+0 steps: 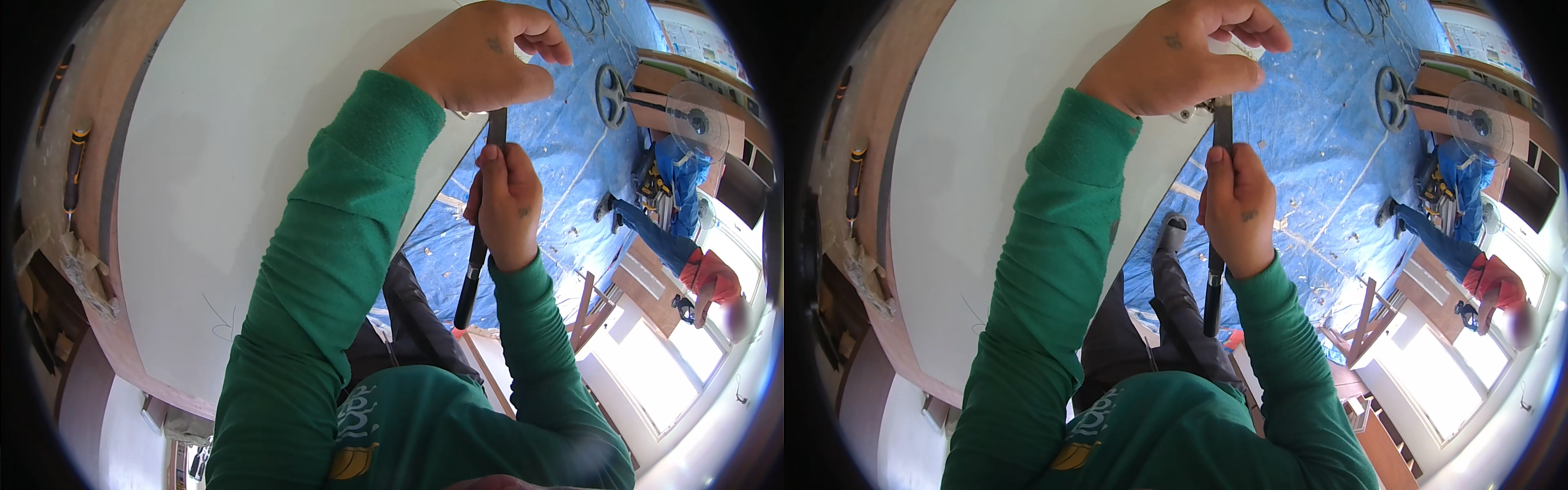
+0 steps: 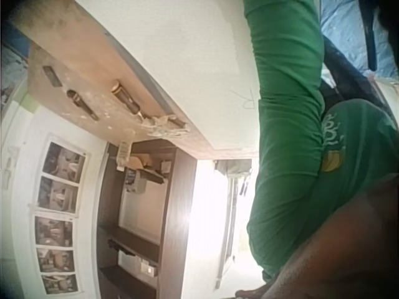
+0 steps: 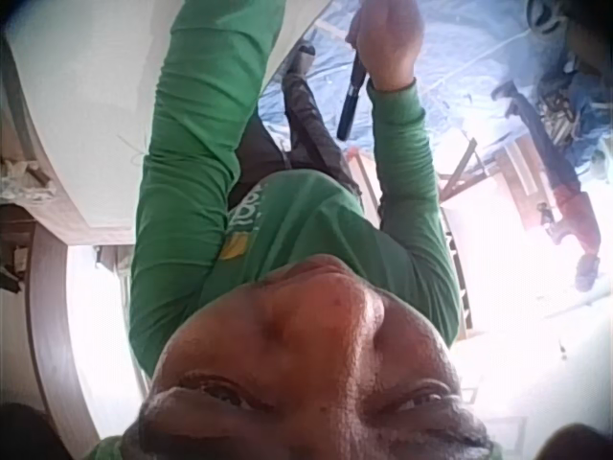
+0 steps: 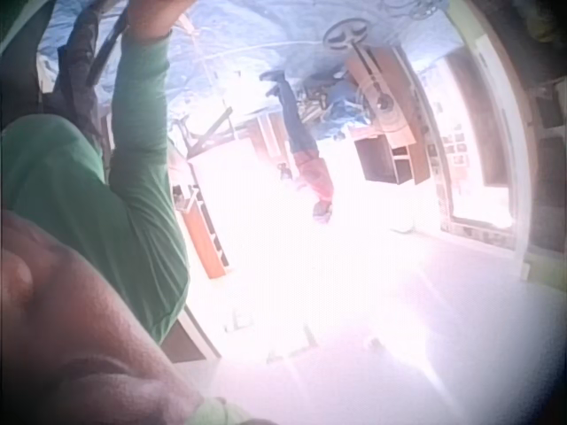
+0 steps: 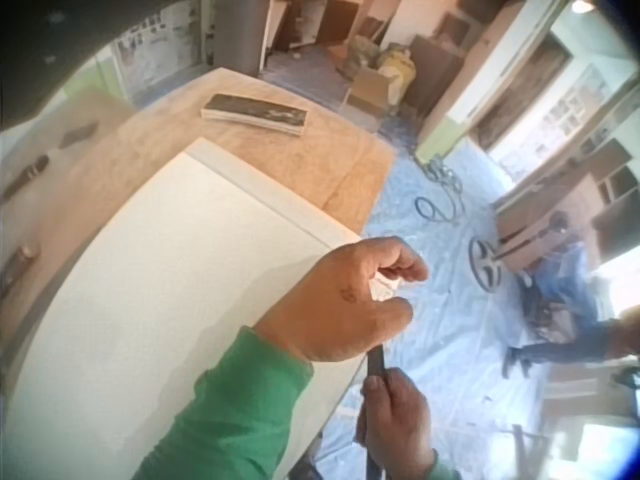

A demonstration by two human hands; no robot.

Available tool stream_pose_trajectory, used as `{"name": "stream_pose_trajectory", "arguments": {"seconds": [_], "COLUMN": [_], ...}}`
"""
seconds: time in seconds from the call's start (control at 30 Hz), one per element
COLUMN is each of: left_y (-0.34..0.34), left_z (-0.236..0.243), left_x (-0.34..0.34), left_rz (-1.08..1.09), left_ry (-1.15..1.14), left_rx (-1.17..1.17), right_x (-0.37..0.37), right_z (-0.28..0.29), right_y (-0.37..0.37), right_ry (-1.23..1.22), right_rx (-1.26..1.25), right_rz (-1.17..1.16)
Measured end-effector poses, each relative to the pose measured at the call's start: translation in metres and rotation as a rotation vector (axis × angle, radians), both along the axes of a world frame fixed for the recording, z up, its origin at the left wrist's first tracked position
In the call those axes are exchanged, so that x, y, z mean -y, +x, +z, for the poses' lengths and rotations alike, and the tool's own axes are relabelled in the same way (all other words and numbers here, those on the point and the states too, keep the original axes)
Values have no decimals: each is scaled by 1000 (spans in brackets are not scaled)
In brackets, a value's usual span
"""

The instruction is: The person positions a white cabinet door on a workbench and uses a screwdriver to fasten two metal hinges to the door. The person repeatedly adjusts the door and tightens the screws on each hinge.

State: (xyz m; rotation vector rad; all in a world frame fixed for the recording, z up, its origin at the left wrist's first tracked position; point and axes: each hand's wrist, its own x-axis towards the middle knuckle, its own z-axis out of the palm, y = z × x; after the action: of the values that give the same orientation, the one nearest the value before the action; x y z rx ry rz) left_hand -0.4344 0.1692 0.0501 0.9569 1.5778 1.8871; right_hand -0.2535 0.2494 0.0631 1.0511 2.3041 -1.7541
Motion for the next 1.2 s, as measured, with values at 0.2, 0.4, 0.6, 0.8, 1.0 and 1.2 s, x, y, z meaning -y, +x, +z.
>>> {"name": "stream_pose_trajectory", "arguments": {"seconds": [0.2, 0.4, 0.6, 0.8, 1.0, 1.2], "left_y": [2, 3, 3, 3, 3, 5], "left_z": [0, 3, 6, 1, 1, 3], "left_x": [-2, -1, -1, -3, -3, -4], "left_rz": [-14, -21, -9, -13, -25, -21], "left_ry": [20, 13, -42, 4, -15, -35], "left_rx": [36, 19, 17, 5, 2, 39], "right_x": [3, -3, 6, 1, 4, 13], "right_z": [0, -5, -7, 0, -8, -12], "right_y": [4, -8, 9, -10, 2, 16], "right_ry": [-46, -27, 24, -56, 44, 39], "right_rx": [-16, -55, -34, -61, -56, -38], "right_rz": [-23, -36, -27, -64, -48, -51]}}
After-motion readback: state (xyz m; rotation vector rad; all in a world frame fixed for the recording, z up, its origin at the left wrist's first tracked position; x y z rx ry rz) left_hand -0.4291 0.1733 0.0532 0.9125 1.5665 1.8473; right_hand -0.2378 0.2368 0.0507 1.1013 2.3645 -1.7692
